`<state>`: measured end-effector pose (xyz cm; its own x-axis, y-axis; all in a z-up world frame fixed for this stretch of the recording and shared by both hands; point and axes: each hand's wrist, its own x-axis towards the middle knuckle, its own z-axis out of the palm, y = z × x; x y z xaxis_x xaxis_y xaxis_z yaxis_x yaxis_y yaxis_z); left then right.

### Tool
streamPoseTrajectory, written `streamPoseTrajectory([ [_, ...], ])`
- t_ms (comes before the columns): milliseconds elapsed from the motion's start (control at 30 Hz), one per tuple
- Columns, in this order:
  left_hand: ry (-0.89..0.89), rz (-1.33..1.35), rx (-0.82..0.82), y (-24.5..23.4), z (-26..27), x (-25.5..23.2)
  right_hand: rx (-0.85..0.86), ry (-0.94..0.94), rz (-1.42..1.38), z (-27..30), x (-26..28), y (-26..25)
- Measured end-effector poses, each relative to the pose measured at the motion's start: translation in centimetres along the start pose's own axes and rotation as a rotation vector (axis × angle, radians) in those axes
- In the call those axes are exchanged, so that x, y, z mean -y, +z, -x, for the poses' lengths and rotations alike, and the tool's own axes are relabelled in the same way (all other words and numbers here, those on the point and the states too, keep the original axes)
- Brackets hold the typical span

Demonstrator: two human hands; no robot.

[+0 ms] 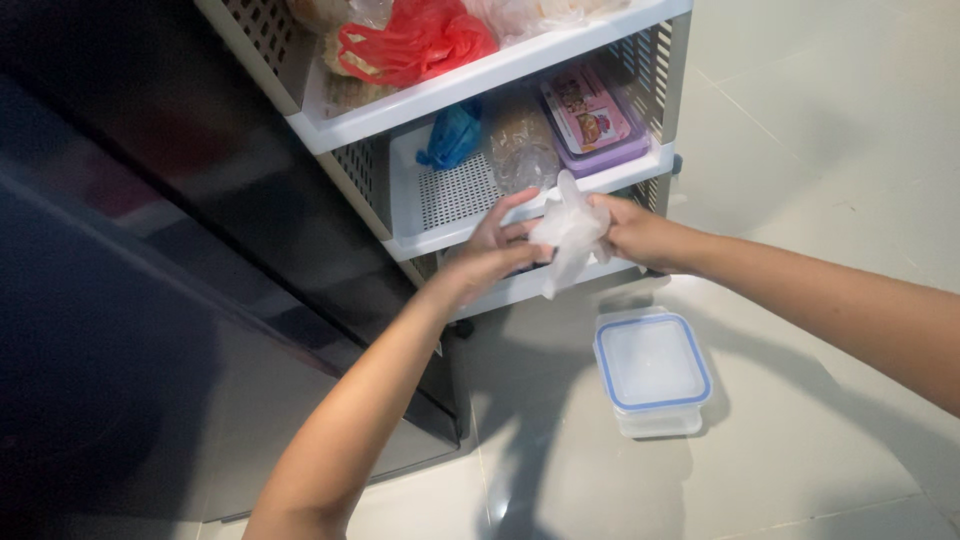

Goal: The person walks through the room, picks up a small item from a cabinet, then at the kitchen counter opens plastic food containers and handles their lids and contents. They carry the containers to a rolling storage rack, open them, remove plastic bags from a shelf, and unwrap a plastic-wrapped stack of paper cups.

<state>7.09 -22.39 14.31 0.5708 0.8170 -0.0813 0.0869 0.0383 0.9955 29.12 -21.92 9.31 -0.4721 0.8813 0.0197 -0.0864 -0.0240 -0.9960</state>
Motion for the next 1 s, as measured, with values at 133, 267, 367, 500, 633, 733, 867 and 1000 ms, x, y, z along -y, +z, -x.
streamPoseTrajectory([
  [133, 0.095, 0.118, 0.118, 1.3, -0.4, 1.0, 0.015, 0.1, -0.087, 0.1, -0.5, 1.6],
  [267, 0.177, 0.095, 0.083, 1.5, -1.6, 2.4, 0.074, 0.043, -0.103, 0.6, 0.0, 2.4],
  [367, 0.224, 0.047, 0.015, 1.7, -1.7, 2.9, 0.08, 0.07, -0.183, 0.9, 0.9, 2.7],
  [500, 0.264, -0.047, -0.075, 2.5, -1.5, 2.8, -0.099, 0.132, -0.031, 0.9, 1.9, 3.3],
  [633, 0.306, -0.163, -0.185, 2.5, -1.2, 1.8, -0.247, 0.069, -0.026, 1.0, 2.7, 3.6],
  [733, 0.283, -0.106, -0.198, 1.7, -0.6, 0.7, -0.267, -0.054, -0.069, 1.6, 3.5, 3.1],
  [867, 0.27, -0.024, -0.236, 1.0, -0.2, -0.2, -0.312, -0.148, 0.027, 2.1, 4.5, 2.4],
  [1000, 0.278, 0.089, -0.267, -0.1, -0.2, 0.1, -0.353, -0.202, -0.169, 2.4, 5.0, 1.4],
])
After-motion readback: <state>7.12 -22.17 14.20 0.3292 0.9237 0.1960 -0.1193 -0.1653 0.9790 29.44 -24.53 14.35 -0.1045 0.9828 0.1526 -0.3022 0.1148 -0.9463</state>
